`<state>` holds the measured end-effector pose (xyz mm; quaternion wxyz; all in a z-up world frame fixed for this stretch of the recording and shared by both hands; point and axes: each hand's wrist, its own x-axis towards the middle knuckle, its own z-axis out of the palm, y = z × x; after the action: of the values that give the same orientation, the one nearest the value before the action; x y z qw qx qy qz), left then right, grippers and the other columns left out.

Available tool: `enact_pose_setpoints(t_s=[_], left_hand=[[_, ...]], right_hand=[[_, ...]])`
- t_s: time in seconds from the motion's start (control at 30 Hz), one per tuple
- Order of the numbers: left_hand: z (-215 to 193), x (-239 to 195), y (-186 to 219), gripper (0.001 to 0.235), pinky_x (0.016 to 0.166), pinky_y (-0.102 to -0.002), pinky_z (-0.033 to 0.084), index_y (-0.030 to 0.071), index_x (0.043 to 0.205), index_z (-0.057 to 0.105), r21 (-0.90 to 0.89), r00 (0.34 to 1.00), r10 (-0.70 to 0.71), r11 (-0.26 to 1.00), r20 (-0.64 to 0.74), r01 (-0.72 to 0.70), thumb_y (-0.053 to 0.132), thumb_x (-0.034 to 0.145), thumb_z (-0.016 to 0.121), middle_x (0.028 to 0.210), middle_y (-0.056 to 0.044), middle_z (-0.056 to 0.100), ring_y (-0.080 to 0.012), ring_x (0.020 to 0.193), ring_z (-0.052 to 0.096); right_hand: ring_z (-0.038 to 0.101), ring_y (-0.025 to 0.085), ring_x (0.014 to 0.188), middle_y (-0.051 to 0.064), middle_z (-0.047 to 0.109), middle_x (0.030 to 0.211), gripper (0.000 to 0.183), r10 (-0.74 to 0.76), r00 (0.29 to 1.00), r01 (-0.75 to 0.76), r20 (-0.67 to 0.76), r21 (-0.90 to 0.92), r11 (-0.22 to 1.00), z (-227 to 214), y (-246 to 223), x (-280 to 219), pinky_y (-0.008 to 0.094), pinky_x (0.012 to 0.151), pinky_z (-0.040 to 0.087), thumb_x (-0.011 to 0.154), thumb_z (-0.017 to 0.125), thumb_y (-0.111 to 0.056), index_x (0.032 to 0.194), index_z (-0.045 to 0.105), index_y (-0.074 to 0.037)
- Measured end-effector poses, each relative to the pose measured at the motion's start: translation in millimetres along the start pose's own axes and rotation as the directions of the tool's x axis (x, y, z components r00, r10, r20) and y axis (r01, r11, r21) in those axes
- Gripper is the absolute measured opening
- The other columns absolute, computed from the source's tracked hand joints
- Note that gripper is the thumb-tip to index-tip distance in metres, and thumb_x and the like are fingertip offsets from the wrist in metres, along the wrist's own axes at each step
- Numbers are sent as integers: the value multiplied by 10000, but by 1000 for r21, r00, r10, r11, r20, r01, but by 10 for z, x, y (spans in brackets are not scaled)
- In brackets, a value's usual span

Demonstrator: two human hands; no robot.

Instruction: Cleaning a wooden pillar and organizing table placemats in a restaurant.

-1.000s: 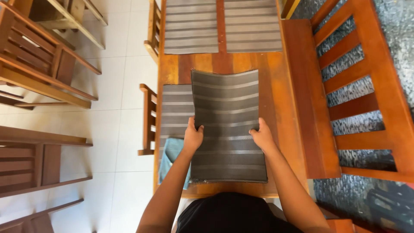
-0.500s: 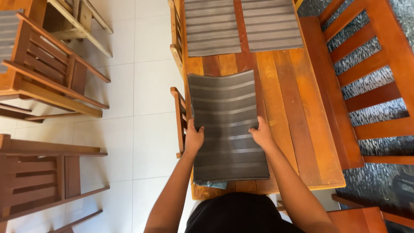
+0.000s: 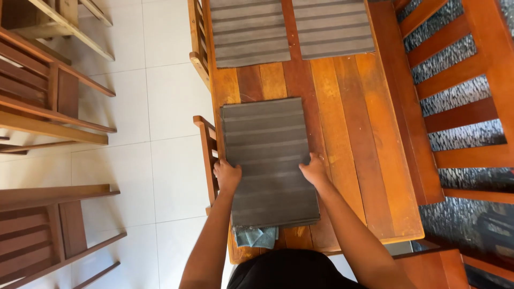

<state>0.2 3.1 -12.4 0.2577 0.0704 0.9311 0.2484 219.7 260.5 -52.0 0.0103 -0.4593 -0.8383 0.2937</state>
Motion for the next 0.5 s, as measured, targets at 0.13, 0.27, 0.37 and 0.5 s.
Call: enact_pose_setpoints(t_s=[0.13,0.27,0.37,0.5], left_hand=[[129,-40,2,767,1142,-544,368,-120,1443,354,-2,992,105,994,-69,-105,224,867,725,1381,-346,441,-505,1320,418],[-106,-33,201,775,1053,-516,475,-89,1453,364,-172,999,-40,984,-7,38,231,843,719,1337,-315,489,-463,1236,527],[-251,-31,255,743,1014,-473,546,-86,1443,427,-281,993,-86,954,79,105,236,841,721,1289,-299,578,-433,1176,629],[-508,-138,519,624,964,-481,538,-29,1371,535,-392,997,-65,917,31,72,249,868,778,1291,-295,543,-441,1148,610]], right_hand=[[568,431,1293,323,586,1366,757,40,999,-39,-8,105,994,-67,-229,-78,439,1088,465,789,797,-229,1403,499,98],[634,384,1185,281,642,1270,716,175,985,-171,15,293,941,-289,-607,-132,425,994,505,748,808,-173,1354,522,80],[695,321,1104,246,704,1207,616,193,975,-221,108,543,810,-158,-492,-66,399,936,539,747,809,-138,1272,572,80],[745,271,972,230,766,1112,449,225,965,-262,134,525,810,-301,-738,-98,388,819,583,741,794,-111,1134,667,65]])
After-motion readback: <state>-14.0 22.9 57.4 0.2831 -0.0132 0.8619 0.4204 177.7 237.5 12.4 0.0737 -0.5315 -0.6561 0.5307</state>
